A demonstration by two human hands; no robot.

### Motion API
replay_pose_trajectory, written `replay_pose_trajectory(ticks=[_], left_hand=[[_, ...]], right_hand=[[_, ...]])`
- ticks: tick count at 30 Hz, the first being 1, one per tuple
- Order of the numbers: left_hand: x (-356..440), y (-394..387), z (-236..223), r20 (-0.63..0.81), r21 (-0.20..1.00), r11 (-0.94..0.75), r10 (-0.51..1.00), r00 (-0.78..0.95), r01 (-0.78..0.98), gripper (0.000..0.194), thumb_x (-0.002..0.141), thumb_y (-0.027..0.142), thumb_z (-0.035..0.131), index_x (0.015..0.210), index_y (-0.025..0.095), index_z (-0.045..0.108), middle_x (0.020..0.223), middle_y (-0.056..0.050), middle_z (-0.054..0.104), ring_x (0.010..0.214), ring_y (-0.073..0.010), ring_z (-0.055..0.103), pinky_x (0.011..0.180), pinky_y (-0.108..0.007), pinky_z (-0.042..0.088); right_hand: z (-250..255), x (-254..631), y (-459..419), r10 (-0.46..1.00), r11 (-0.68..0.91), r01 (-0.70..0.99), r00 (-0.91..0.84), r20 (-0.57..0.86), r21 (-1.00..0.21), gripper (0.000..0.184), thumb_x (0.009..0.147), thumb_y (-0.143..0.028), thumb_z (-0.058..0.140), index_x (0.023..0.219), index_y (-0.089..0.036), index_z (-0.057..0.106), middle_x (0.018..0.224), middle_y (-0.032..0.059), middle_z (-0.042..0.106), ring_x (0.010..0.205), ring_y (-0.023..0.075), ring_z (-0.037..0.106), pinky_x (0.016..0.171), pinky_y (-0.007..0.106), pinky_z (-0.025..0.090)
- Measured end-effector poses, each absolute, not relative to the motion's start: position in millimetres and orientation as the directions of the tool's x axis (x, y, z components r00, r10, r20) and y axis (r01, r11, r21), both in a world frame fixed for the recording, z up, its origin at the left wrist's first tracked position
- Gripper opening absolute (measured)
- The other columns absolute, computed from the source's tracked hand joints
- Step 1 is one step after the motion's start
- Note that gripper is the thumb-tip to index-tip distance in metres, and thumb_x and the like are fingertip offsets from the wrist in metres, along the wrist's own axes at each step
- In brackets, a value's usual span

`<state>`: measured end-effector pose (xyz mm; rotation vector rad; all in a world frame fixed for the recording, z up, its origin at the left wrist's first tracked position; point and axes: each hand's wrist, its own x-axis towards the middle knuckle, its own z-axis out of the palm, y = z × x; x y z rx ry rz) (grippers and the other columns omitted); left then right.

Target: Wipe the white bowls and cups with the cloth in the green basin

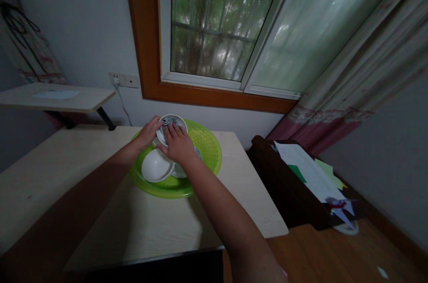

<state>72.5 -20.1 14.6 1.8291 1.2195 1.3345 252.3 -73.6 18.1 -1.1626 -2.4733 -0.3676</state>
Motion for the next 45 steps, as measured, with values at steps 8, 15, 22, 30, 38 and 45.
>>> replay_pose_trajectory(ticks=[8,15,22,30,38,45], left_hand=[[70,-22,17,0.428,0.799,-0.403,0.902,0.048,0.447,0.036,0.093,0.051,0.045,0.107,0.022,0.061,0.098,-0.005,0.069,0.089,-0.0222,0.063,0.084,-0.035,0.051],[68,-23,20,0.468,0.775,-0.427,0.883,0.031,0.466,0.038,0.093,0.051,0.044,0.111,0.023,0.062,0.101,-0.006,0.071,0.093,-0.0237,0.064,0.087,-0.036,0.050],[67,-25,19,0.508,0.766,-0.457,0.861,0.009,0.452,0.041,0.096,0.053,0.042,0.116,0.023,0.060,0.106,-0.008,0.070,0.098,-0.0250,0.065,0.093,-0.040,0.051],[65,-24,17,0.517,0.773,-0.459,0.856,-0.016,0.438,0.035,0.097,0.049,0.042,0.115,0.025,0.060,0.115,-0.009,0.070,0.107,-0.0252,0.066,0.097,-0.041,0.052],[65,-24,18,0.509,0.785,-0.440,0.859,-0.048,0.437,0.037,0.097,0.050,0.043,0.116,0.023,0.059,0.111,-0.009,0.071,0.104,-0.0255,0.066,0.096,-0.041,0.052],[64,-21,15,0.496,0.802,-0.413,0.863,-0.096,0.431,0.043,0.097,0.055,0.041,0.119,0.022,0.059,0.113,-0.010,0.070,0.105,-0.0251,0.066,0.096,-0.040,0.052]], right_hand=[[29,249,-77,0.741,0.531,0.841,-0.521,0.423,0.105,0.069,0.102,-0.062,0.057,0.142,-0.005,0.061,0.143,0.0271,0.065,0.127,0.0371,0.063,0.113,0.050,0.042],[41,246,-84,0.701,0.599,0.781,-0.619,0.354,0.179,0.039,0.107,-0.045,0.054,0.108,-0.012,0.075,0.107,0.0180,0.077,0.107,0.0313,0.067,0.099,0.046,0.044],[35,250,-79,0.644,0.673,0.729,-0.661,0.385,0.127,0.027,0.101,-0.029,0.059,0.120,-0.013,0.071,0.115,0.0152,0.076,0.111,0.0302,0.066,0.102,0.044,0.046],[26,254,-76,0.595,0.770,0.633,-0.667,0.449,-0.080,0.058,0.102,-0.039,0.059,0.153,-0.013,0.052,0.152,0.0181,0.060,0.137,0.0291,0.058,0.117,0.043,0.043],[34,255,-78,0.632,0.717,0.697,-0.654,0.415,0.005,0.049,0.104,-0.053,0.056,0.133,-0.015,0.068,0.128,0.0155,0.072,0.118,0.0294,0.065,0.106,0.041,0.048],[37,256,-73,0.694,0.598,0.794,-0.583,0.423,0.111,0.024,0.100,-0.032,0.064,0.114,-0.016,0.074,0.115,0.0137,0.075,0.116,0.0300,0.063,0.111,0.044,0.043]])
